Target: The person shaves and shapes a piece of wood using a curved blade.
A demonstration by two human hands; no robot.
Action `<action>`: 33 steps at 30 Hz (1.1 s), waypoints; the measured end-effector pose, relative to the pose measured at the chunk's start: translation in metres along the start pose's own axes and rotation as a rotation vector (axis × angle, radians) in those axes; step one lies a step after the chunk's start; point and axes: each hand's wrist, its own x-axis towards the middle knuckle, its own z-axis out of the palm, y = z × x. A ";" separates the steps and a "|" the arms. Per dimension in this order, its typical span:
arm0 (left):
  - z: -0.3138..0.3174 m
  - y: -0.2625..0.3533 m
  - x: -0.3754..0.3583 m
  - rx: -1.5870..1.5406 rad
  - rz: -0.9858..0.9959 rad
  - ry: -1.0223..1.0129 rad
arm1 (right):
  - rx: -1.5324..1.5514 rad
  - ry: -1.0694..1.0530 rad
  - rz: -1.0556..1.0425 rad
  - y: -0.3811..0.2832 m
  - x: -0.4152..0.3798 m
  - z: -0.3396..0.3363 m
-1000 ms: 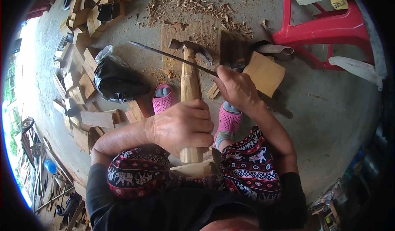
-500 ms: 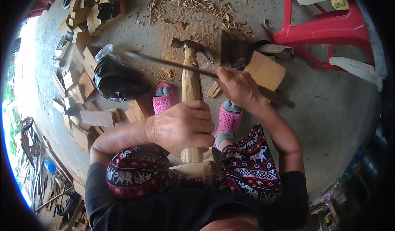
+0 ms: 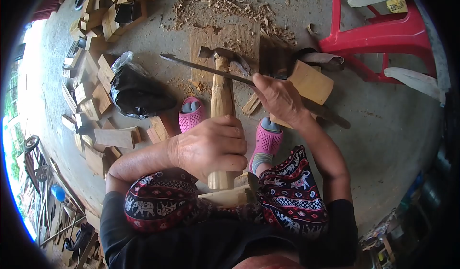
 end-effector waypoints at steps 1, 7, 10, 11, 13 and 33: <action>0.000 -0.001 0.000 0.001 0.003 0.000 | -0.008 0.003 -0.015 -0.004 0.002 -0.005; 0.002 0.000 -0.002 -0.025 0.006 -0.049 | -0.033 0.036 -0.086 0.000 -0.001 0.000; 0.001 0.000 -0.002 -0.010 0.013 -0.043 | -0.111 -0.070 0.062 0.019 0.002 0.001; 0.001 0.000 -0.003 -0.007 0.012 -0.038 | -0.153 -0.147 0.164 0.020 0.002 0.002; 0.003 0.000 -0.004 -0.013 0.010 -0.030 | -0.124 -0.095 0.095 0.008 -0.004 -0.006; 0.007 0.001 -0.005 0.031 0.012 -0.099 | -0.050 0.006 -0.070 0.004 0.005 0.005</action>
